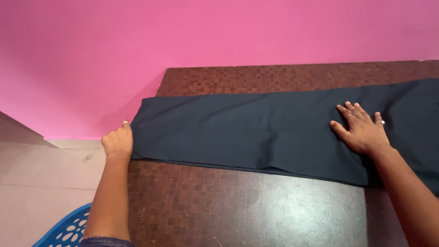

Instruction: The person takes a pair of dark trousers from a laundry basket and folds them on a brown table, smoothing out wrinkles by hand before placing the folded garment into an open suitcase.

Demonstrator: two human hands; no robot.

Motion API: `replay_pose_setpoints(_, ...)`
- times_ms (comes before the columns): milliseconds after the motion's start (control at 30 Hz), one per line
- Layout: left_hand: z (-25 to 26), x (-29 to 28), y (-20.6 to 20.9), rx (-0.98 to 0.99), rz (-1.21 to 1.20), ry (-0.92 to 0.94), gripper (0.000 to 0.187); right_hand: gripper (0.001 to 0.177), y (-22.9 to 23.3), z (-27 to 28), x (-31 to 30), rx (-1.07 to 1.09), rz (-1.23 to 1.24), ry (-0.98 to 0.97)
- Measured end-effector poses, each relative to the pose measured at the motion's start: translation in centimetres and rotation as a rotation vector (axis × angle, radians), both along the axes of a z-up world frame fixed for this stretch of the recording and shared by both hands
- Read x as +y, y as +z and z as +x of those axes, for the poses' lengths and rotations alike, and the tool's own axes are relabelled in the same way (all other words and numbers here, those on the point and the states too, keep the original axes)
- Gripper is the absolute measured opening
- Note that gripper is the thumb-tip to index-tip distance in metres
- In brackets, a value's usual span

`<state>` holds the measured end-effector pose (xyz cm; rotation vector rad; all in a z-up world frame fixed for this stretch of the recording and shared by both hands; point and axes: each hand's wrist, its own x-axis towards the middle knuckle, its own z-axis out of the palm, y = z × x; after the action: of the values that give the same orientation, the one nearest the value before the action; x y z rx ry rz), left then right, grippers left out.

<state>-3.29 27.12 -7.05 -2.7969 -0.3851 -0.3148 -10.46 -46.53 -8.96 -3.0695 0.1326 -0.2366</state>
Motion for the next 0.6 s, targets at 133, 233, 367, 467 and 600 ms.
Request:
replay_pose_setpoints(133, 0.7, -1.2, 1.4, -0.155, -0.043, 0.041, 0.049, 0.08, 0.3, 0.2, 0.1, 0.011, -0.012, -0.013)
replay_pose_setpoints(233, 0.8, -6.9, 3.7, -0.222, -0.248, -0.165, 0.038, 0.079, 0.4, 0.0, 0.3, 0.007, -0.004, -0.01)
replay_pose_setpoints(367, 0.0, -20.9, 3.9, -0.177, -0.57, -0.474, 0.05, 0.077, 0.6, 0.0, 0.3, -0.012, 0.011, 0.003)
replay_pose_setpoints(467, -1.0, -27.9, 2.9, 0.045, -0.664, -0.476, 0.059, 0.074, -0.2, -0.5, -0.2, -0.047, 0.024, 0.009)
replay_pose_setpoints(600, -1.4, -28.1, 1.9, 0.147, -0.49, -0.424, 0.066, 0.072, -1.1, -1.7, -3.3, -0.099, 0.002, -0.029)
